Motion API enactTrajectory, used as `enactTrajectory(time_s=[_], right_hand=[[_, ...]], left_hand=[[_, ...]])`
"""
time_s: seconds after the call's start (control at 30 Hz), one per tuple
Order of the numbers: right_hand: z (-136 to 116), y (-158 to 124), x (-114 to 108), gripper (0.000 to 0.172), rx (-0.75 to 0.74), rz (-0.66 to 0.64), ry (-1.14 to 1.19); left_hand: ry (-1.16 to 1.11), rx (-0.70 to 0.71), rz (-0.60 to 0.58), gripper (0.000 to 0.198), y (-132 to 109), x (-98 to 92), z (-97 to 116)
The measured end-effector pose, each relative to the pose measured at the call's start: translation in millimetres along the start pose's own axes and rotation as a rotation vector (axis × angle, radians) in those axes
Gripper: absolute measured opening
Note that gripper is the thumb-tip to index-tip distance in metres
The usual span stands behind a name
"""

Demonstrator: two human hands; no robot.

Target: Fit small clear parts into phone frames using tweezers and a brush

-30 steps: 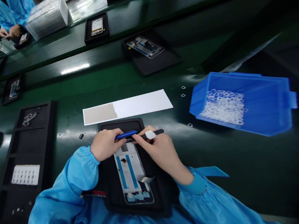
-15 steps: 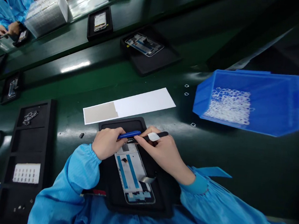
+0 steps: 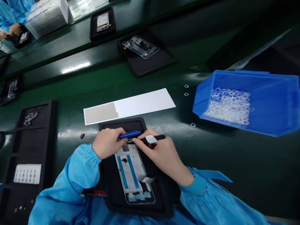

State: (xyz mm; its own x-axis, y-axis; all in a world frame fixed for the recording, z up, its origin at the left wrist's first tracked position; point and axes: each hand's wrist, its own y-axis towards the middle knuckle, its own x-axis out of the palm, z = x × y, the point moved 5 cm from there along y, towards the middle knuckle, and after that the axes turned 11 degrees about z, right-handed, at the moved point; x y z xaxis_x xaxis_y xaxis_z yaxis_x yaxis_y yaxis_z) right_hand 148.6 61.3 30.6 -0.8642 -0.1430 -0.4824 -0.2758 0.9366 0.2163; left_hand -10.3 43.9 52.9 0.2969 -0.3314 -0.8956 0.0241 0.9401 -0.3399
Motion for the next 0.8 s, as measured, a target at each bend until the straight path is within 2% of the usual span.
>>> enactTrajectory(time_s=[0.3,0.4,0.5,0.6,0.7,0.8], right_hand=[[-5.6,2.9,1.6,0.027,-0.041,0.114,-0.020],[2.1,4.2,-1.0,0.028,0.057,0.142,0.130],[13.0,5.7,-6.3,0.029,0.181,0.241,0.323],[18.6,6.7,-8.3,0.026,0.244,0.329,0.409],[17.4,6.4,-4.6,0.024,0.257,0.362,0.444],[15.4,4.3,2.9,0.024,0.272,0.354,0.495]], left_hand=[[-0.026,0.001,0.065,0.013,-0.2,3.2,-0.3],[-0.083,-0.012,0.183,0.014,-9.3,0.5,-1.8],[-0.252,-0.056,0.429,0.019,-37.5,-4.9,-15.8],[-0.396,-0.159,0.602,0.025,-83.3,2.0,-42.5],[-0.417,-0.273,0.577,0.039,-129.3,28.7,-61.9],[-0.435,-0.323,0.479,0.047,-160.9,65.6,-61.2]])
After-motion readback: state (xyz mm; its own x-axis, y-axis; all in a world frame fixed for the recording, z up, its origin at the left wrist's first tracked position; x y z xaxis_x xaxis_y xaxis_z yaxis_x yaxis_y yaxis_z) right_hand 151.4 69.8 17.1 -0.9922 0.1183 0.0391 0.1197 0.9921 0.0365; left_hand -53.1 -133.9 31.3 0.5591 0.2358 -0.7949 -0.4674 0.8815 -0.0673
